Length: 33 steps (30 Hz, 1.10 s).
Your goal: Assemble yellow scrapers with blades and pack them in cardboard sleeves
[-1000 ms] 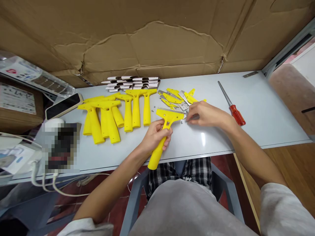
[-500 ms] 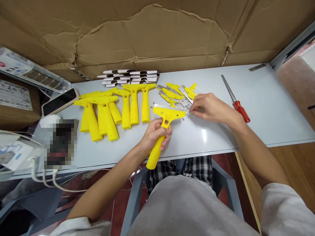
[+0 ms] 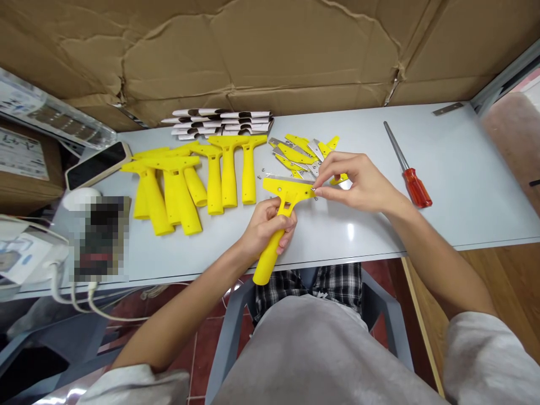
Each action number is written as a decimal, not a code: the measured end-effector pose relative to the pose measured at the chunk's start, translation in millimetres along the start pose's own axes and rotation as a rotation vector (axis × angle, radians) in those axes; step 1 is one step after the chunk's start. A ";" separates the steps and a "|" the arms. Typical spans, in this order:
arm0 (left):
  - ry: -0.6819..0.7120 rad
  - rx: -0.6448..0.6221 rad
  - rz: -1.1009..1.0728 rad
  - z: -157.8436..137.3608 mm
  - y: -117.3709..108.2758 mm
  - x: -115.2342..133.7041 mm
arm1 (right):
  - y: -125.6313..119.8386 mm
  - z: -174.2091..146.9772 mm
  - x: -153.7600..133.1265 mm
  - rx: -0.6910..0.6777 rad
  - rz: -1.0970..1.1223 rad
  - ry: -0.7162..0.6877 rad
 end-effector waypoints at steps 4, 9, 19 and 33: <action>0.008 0.006 0.002 -0.1 0.5 0.8 | 2.1 -0.3 -0.2 -0.007 0.001 -0.014; -0.017 0.041 -0.006 -0.4 -0.4 0.5 | 2.9 -0.8 1.4 0.007 -0.002 -0.019; -0.014 0.082 -0.003 -0.3 1.4 4.8 | 4.8 -0.7 3.6 0.016 0.004 -0.010; 0.008 0.134 0.071 -4.1 5.0 7.5 | 9.6 -1.7 5.4 -0.002 -0.053 0.068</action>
Point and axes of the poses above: each hand's wrist, its own z-axis towards the middle knuckle, its own y-axis out of the palm, x = y × z, the point moved 8 cm from there along z, towards the middle knuckle, and after that the axes turned 10 degrees about -y, right-handed, at the moved point
